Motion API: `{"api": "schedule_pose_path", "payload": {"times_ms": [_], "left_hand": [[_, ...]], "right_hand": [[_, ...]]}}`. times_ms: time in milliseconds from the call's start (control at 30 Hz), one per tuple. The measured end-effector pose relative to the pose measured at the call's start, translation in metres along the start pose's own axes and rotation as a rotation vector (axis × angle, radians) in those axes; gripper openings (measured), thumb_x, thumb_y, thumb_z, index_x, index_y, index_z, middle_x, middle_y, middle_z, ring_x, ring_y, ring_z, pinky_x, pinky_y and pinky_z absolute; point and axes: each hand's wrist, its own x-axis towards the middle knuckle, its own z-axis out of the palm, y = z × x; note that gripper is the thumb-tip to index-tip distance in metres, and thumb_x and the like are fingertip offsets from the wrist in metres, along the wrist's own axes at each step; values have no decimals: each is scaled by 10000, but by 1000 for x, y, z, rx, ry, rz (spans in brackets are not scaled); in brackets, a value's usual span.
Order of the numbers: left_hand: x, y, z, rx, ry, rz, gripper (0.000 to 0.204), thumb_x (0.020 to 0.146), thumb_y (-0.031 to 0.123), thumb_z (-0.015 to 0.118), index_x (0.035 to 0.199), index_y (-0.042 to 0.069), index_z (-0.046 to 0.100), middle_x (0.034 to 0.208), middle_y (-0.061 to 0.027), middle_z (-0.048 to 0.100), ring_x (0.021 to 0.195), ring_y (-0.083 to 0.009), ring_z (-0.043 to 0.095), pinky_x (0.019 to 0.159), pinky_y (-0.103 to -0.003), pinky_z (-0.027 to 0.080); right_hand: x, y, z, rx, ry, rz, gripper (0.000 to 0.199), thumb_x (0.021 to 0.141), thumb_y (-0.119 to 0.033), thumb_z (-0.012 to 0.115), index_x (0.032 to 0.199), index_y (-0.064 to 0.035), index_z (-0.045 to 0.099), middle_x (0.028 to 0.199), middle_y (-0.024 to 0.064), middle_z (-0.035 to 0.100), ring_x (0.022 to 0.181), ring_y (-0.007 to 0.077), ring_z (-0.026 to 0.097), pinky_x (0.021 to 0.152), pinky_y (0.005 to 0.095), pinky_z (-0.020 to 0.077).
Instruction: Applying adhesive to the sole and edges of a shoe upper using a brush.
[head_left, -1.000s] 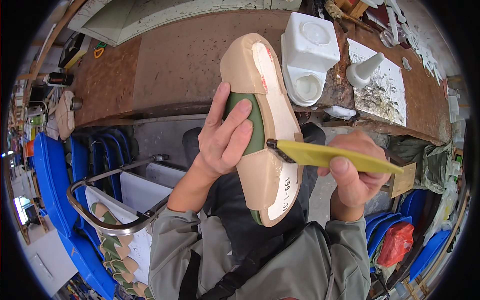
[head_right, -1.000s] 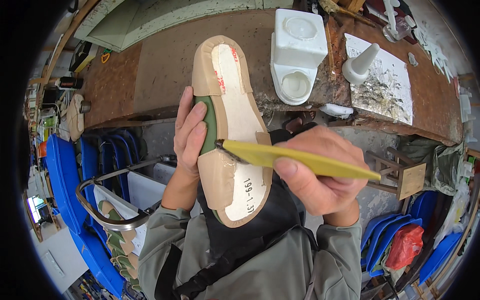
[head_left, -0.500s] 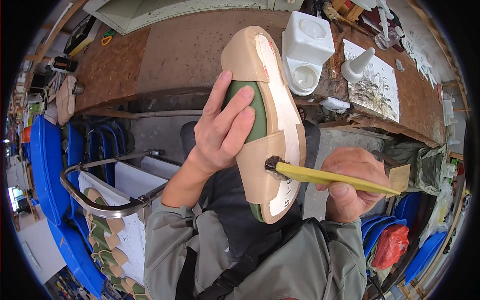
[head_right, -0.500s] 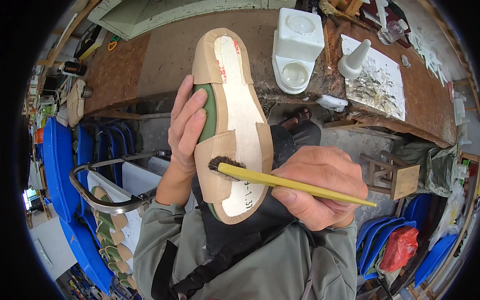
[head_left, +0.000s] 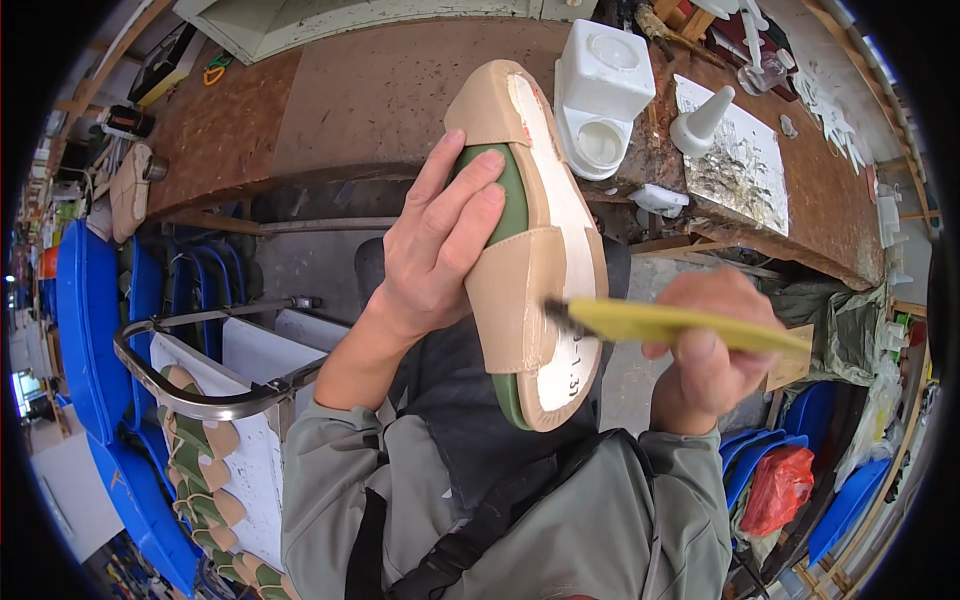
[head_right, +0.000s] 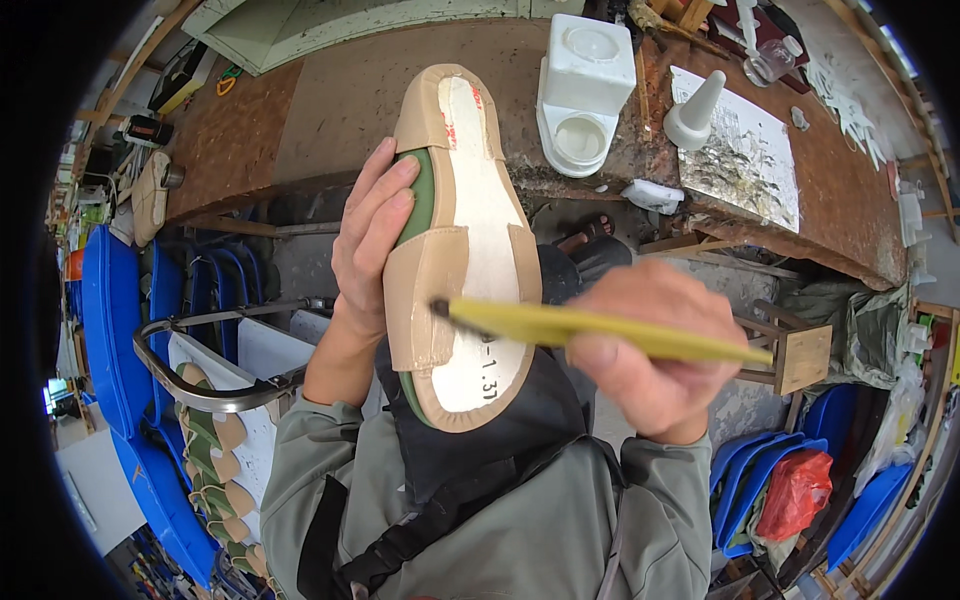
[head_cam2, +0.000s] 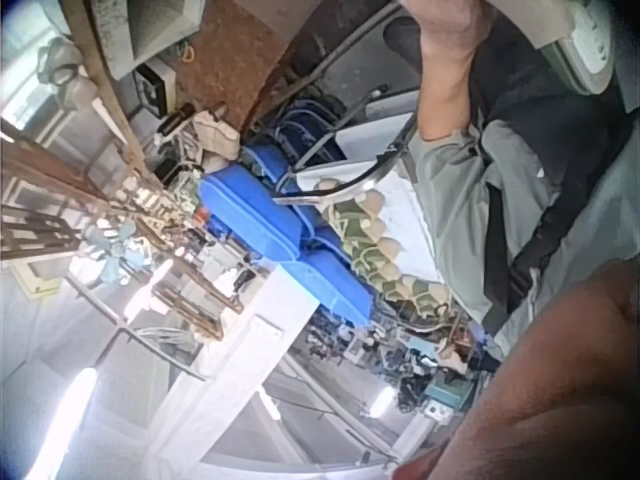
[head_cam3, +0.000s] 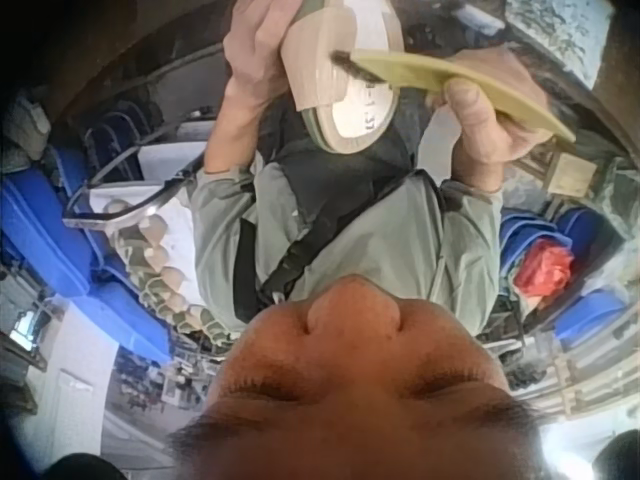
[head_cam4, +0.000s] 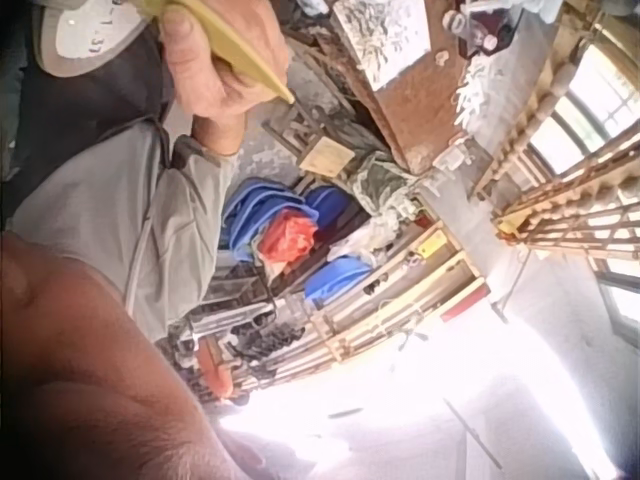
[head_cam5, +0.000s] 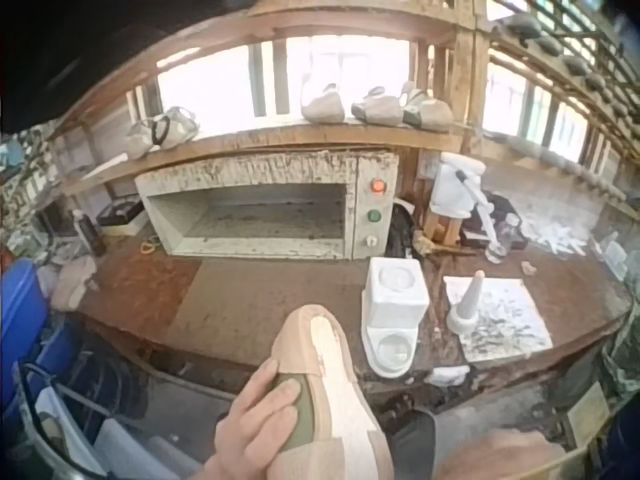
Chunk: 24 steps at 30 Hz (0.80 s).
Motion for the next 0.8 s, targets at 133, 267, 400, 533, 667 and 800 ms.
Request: {"api": "schedule_pose_path", "payload": {"times_ms": [133, 267, 400, 533, 667, 800], "left_hand": [[2, 4, -1, 11, -22, -25, 466, 723, 90, 693, 1139, 11, 499, 1162, -190, 564, 1078, -447, 539, 865, -433, 513], [3, 5, -3, 21, -72, -52, 526, 686, 99, 723, 1153, 16, 498, 1174, -177, 563, 1084, -426, 544, 861, -411, 514], [3, 9, -5, 2, -114, -95, 586, 644, 119, 753, 1163, 13, 502, 1181, -166, 561, 1083, -410, 550, 850, -406, 516], [1, 9, -4, -32, -149, -129, 617, 614, 136, 773, 1159, 8, 511, 1177, -160, 563, 1078, -399, 555, 846, -403, 515], [1, 16, -7, -119, -245, -225, 634, 584, 150, 793, 1135, 0, 519, 1158, -159, 572, 1071, -379, 560, 855, -388, 509], [2, 20, -7, -245, -325, -286, 631, 584, 142, 793, 1129, -3, 509, 1139, -166, 574, 1043, -351, 576, 850, -380, 509]], "right_hand": [[-3, 2, 6, 157, -30, -86, 140, 678, -14, 696, 784, 66, 651, 665, 155, 639, 533, 236, 610, 496, 317, 496], [-7, 2, 6, 170, -55, -134, 182, 664, -5, 704, 816, 77, 645, 682, 160, 642, 518, 242, 607, 474, 310, 496], [-8, 1, 5, 159, -61, -138, 179, 667, -5, 702, 814, 79, 645, 686, 162, 642, 511, 240, 603, 474, 313, 496], [-9, 1, 4, 203, -79, -148, 184, 670, -3, 698, 819, 88, 642, 693, 163, 643, 515, 234, 602, 471, 315, 495], [-11, 2, 3, 211, -56, -180, 186, 675, -3, 697, 823, 94, 640, 693, 161, 644, 515, 233, 600, 475, 317, 496], [-8, -3, 1, 198, -65, -157, 177, 683, -13, 700, 817, 88, 644, 695, 159, 646, 524, 235, 604, 491, 316, 500]]}}
